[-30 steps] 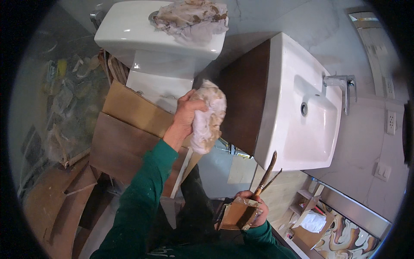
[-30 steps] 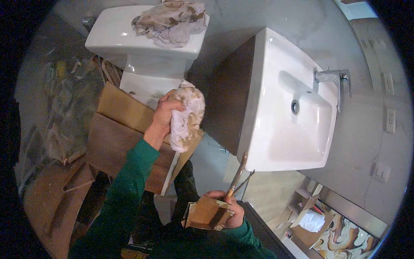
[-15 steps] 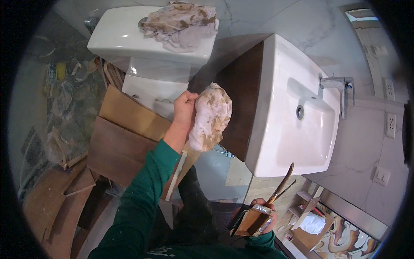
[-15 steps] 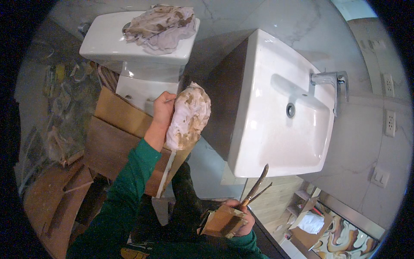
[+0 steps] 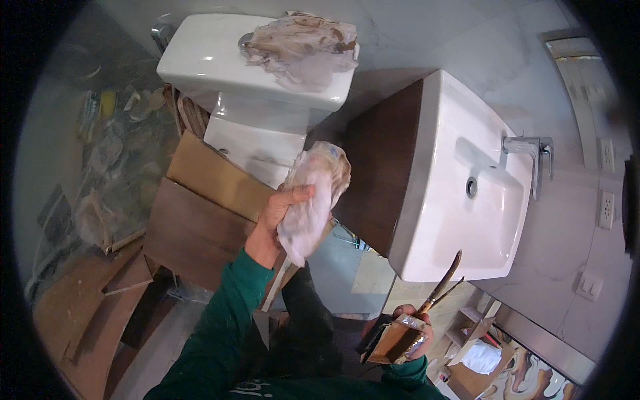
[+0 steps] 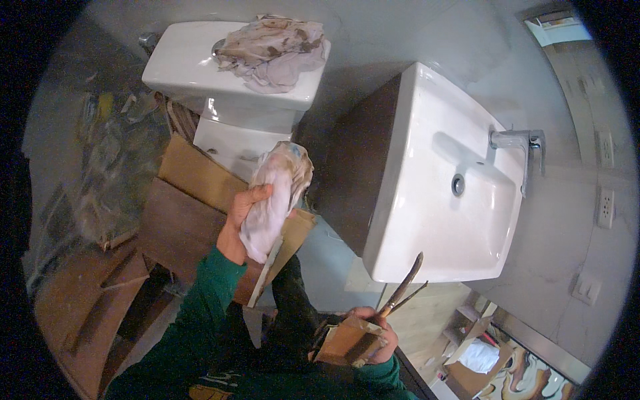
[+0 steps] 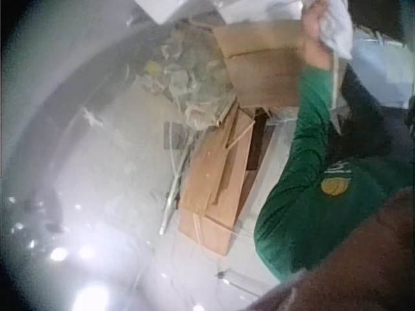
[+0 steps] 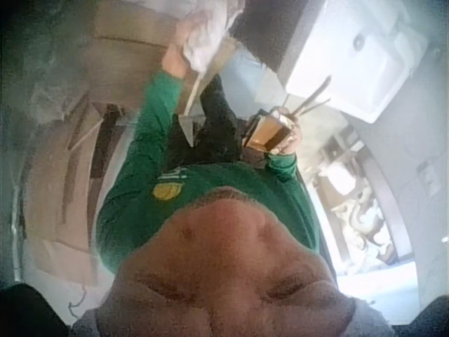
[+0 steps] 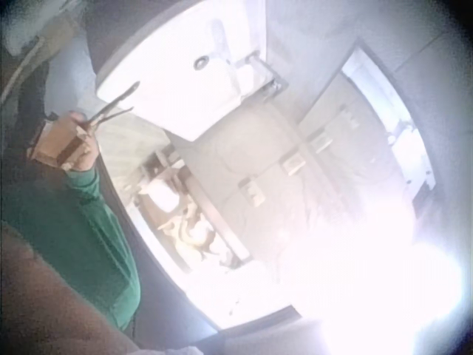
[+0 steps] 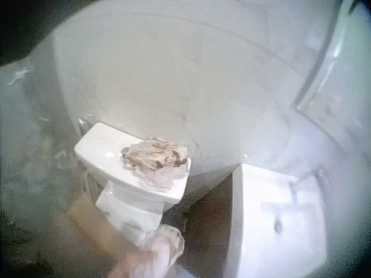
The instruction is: The person applies a brown finish to a small wooden box using a brush, then wipes the edge of a bathroom vanity with a cloth. The person repeatedly dips the brush and applies finish to the box while standing in a bathroom.
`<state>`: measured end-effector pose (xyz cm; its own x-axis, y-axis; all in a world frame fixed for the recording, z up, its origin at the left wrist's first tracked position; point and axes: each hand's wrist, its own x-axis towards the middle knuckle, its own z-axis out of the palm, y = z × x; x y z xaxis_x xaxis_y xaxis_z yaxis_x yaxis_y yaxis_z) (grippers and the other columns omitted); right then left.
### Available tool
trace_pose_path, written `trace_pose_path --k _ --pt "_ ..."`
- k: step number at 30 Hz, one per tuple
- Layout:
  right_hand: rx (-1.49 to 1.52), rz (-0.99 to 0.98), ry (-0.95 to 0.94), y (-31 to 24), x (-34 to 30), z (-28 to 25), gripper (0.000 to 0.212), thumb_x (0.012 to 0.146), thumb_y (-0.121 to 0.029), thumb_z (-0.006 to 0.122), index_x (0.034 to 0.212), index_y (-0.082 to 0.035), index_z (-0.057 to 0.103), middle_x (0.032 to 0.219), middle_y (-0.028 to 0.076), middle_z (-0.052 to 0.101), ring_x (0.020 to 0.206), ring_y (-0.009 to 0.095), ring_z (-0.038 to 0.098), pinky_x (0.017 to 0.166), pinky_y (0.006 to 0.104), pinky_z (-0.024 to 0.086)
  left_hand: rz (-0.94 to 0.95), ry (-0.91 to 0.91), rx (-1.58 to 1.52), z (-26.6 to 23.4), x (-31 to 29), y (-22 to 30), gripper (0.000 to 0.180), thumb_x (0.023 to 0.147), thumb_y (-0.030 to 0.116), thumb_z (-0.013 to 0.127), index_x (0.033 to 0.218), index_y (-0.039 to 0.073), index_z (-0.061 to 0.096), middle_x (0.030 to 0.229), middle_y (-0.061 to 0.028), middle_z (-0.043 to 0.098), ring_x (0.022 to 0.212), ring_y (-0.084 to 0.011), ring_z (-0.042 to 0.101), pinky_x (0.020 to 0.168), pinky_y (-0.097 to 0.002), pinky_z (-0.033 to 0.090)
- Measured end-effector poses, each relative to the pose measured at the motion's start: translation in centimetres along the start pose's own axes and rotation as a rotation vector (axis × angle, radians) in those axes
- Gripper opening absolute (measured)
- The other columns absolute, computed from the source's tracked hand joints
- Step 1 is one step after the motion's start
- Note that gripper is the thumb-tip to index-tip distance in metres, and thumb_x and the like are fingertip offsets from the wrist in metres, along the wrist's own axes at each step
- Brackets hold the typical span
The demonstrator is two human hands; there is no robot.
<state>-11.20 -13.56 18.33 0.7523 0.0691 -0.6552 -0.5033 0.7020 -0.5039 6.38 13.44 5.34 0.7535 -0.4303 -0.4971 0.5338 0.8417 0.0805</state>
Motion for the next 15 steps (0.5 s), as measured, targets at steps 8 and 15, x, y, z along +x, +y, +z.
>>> trace_pose_path --k 8,15 --pt "0.066 -0.182 0.044 1.8 -0.1 -0.8 0.054 0.092 -0.043 0.048 0.106 0.008 0.058 0.099 0.018 0.062 0.089 0.03 0.061 0.08 0.0385 0.051 0.317 -0.033 0.491 9.1 -12.1 3.4 0.04 0.072 0.009 0.077 0.109 -0.002 0.065 0.093 -0.0157 0.07 0.083 -0.0223 0.07 0.077 -0.0348 0.057" --pt "-0.061 -0.123 0.109 3.2 -0.3 1.5 0.055 0.093 -0.049 0.046 0.104 0.005 0.055 0.09 0.015 0.061 0.081 0.033 0.062 0.072 0.0447 0.053 -0.186 -0.19 0.425 11.7 -16.6 8.0 0.05 0.071 0.017 0.074 0.112 -0.004 0.054 0.091 -0.0138 0.061 0.075 -0.0209 0.061 0.062 -0.0328 0.049"
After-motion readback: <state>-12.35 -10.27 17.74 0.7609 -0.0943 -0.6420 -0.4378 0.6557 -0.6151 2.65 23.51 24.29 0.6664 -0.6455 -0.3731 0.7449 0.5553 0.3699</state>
